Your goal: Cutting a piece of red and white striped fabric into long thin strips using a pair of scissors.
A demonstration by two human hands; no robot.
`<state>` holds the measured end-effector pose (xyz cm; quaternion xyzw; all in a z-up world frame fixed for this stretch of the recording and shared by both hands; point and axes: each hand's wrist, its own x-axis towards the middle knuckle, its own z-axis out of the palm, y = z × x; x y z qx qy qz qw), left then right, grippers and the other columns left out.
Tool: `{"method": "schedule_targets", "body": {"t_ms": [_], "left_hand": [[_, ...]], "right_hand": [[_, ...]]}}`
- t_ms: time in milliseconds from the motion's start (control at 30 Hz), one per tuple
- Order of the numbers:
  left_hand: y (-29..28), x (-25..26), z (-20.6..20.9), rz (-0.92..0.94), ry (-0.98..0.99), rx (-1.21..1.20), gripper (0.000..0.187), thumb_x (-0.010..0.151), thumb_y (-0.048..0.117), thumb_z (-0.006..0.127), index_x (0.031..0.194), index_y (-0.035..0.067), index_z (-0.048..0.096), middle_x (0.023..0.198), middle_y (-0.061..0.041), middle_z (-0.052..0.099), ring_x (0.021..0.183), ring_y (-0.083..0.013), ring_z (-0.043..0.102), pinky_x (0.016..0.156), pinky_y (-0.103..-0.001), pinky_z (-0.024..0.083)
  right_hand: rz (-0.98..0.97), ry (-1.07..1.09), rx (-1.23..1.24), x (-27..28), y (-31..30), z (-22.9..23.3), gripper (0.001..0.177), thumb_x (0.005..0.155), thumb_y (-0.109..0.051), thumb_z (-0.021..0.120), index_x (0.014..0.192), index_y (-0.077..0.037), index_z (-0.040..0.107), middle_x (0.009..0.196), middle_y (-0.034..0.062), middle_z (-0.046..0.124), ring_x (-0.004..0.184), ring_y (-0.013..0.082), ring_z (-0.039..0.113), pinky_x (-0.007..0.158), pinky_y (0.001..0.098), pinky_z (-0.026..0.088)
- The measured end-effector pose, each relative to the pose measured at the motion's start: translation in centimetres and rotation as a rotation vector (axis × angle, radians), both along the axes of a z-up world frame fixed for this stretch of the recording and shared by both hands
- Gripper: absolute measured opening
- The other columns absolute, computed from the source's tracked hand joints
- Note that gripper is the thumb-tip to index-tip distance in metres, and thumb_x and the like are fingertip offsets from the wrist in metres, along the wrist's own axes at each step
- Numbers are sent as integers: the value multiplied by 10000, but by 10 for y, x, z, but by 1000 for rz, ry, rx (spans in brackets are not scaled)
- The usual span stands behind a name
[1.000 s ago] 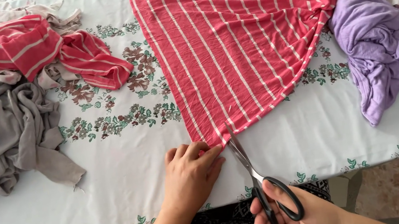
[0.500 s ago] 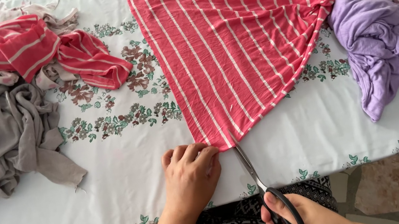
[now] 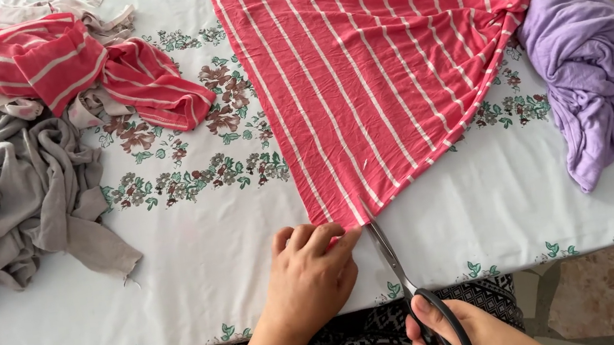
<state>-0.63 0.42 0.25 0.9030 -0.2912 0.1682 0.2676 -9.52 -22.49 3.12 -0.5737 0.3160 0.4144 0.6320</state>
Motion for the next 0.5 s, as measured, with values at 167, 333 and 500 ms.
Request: {"method": "schedule_targets", "body": {"t_ms": [167,333,500], "left_hand": [[0,2,2,-33,63,38,375,806,178,698,1178,181,740,1070,14,644,915,-198,567,908,-406,400],[-1,1,0,-12,64,51,372,811,191,700,1182,195,736,1053,22,644,913,-198,570,922,-424,400],[-1,1,-1,8,44,34,361,813,181,703,1172,191,744,1049,23,655,895,-196,576,902,-418,408]], "right_hand": [[-142,68,185,3,-2,-7,571,988,-477,485,978,85,588,738,264,612,689,324,596,688,430,490],[-144,127,176,10,2,2,612,956,-577,499,1025,21,606,719,185,598,649,315,634,499,323,368],[-58,39,95,4,0,-8,578,970,-526,495,956,49,560,668,190,544,631,298,560,623,393,452]]}}
